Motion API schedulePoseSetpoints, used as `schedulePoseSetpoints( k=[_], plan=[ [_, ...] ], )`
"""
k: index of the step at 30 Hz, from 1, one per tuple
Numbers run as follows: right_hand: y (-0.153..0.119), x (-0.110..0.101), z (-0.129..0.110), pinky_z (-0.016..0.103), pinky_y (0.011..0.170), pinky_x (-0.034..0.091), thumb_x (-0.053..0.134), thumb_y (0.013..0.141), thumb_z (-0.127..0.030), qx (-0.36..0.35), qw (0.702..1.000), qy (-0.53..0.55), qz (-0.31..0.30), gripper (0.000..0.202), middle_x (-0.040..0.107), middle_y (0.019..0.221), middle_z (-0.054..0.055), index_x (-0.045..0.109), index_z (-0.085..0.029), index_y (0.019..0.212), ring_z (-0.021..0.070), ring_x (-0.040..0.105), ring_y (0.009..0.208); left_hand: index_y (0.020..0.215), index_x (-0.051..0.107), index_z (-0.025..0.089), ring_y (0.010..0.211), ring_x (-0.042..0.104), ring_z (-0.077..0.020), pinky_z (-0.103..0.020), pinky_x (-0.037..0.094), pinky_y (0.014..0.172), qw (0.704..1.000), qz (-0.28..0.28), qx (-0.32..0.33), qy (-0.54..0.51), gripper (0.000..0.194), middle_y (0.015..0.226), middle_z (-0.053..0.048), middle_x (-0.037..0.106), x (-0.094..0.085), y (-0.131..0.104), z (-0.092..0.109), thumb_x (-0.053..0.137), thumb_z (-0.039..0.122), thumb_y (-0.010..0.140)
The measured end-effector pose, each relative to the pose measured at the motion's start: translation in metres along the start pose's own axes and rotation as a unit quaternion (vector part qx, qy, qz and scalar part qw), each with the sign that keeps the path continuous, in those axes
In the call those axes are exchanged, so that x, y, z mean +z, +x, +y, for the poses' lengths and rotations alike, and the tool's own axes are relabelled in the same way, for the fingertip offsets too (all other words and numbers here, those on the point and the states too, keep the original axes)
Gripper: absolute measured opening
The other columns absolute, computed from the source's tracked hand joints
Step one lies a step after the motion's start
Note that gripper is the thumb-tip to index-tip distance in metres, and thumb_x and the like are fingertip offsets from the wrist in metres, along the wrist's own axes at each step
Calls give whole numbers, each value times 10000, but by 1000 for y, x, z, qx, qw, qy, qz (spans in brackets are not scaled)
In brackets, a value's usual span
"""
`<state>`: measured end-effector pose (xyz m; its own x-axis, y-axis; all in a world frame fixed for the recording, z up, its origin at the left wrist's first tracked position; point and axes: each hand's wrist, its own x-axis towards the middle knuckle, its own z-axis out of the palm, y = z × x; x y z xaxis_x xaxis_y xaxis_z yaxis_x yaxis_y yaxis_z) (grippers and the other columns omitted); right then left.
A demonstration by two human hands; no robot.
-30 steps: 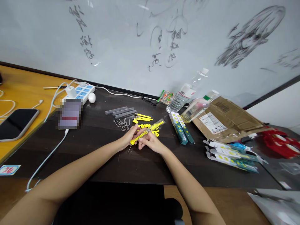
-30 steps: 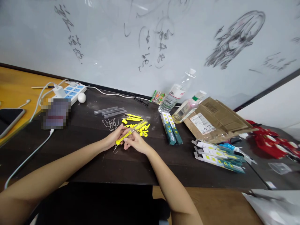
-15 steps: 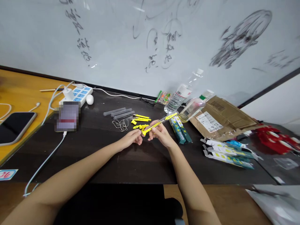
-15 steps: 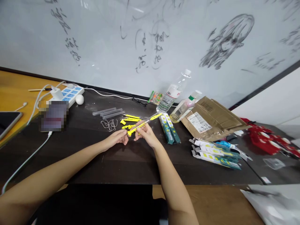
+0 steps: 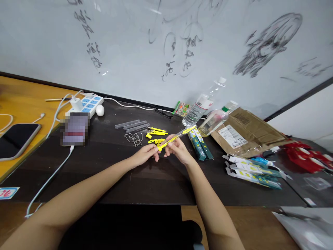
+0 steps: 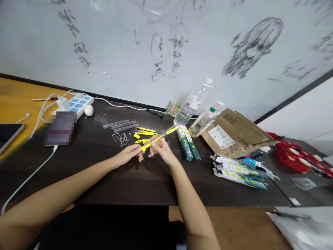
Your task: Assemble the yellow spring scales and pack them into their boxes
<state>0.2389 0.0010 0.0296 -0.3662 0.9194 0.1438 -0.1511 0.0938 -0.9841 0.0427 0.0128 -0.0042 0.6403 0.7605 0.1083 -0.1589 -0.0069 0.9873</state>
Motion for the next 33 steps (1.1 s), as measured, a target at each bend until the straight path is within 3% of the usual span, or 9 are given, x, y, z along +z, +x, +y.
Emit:
schedulePoseSetpoints(
  k=[8,25,33],
  plan=[
    [0,0,-1,292,556,581,641,826,-386,1,1000,1,7,305,686,909,8,445,-230,998,68,557,512,846,577,128,687,604,-151,-316,428,794,992,-4,-52,-119,414,607,-13,609,3,-1,4,635,530,762],
    [-1,2,-1,288,543,562,637,832,-381,-5,1000,-2,-7,291,684,905,12,446,-232,994,65,513,493,885,658,122,639,527,-120,-271,393,706,998,-6,-40,-45,499,579,26,502,3,-3,5,576,603,777],
    [0,0,0,291,517,562,644,819,-405,-18,1000,-14,3,323,677,902,7,443,-231,1002,50,445,459,962,578,145,672,568,-115,-286,419,744,992,-28,-35,-121,403,632,25,556,5,-4,7,646,494,774]
  ],
)
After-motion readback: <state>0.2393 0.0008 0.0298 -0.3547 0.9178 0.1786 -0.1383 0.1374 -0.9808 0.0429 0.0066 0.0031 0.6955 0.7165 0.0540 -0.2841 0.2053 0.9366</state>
